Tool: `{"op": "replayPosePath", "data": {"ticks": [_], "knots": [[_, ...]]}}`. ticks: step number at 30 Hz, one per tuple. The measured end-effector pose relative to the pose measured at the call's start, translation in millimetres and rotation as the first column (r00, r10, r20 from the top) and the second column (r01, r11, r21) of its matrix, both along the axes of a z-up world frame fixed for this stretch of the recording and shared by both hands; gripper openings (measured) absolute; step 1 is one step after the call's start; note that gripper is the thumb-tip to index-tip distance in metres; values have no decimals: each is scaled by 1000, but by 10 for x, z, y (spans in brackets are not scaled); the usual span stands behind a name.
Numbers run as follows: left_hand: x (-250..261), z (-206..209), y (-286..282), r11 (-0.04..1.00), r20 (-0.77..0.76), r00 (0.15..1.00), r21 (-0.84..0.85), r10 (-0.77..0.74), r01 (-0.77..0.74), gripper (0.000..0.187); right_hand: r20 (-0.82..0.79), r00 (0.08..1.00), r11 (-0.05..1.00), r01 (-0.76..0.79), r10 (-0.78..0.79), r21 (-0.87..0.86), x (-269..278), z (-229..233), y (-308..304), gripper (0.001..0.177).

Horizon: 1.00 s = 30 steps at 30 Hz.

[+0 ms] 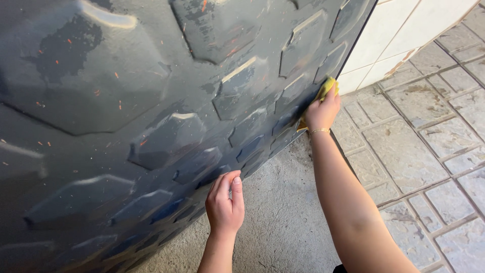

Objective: The person wipes a dark gray textured metal door with a yellow cloth, then rinses the cloth at an outdoor tap and wrings it out. The person returns to wipe the same door again and then wipes a brown door with a glass panel.

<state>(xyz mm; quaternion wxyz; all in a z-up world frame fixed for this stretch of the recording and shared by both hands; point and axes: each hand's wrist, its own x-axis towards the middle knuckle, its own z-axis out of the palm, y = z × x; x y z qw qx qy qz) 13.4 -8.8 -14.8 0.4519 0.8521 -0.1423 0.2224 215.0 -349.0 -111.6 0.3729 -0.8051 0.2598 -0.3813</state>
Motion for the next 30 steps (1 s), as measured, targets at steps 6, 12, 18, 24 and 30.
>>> {"op": "replayPosePath", "data": {"ticks": [6, 12, 18, 24, 30], "knots": [[-7, -5, -64, 1000, 34, 999, 11, -22, 22, 31, -325, 940, 991, -73, 106, 111, -276, -369, 328, 49], [-50, -2, -104, 1000, 36, 999, 18, -15, 14, 32, -612, 776, 986, -165, 150, 32, -405, -225, 307, 63], [-37, -40, -158, 999, 25, 1000, 47, -1, 0, 30, -681, 317, 750, -333, 660, 572, -752, 111, 318, 61], [-60, -223, -133, 996, -83, 995, 71, 62, -56, 29, -78, 471, 221, -256, 879, 941, -1274, 506, 137, 39], [-279, -115, -400, 999, -172, 984, -7, -48, 47, 40, 211, 618, -104, -204, 757, 973, -1868, 1560, 302, 46]]}}
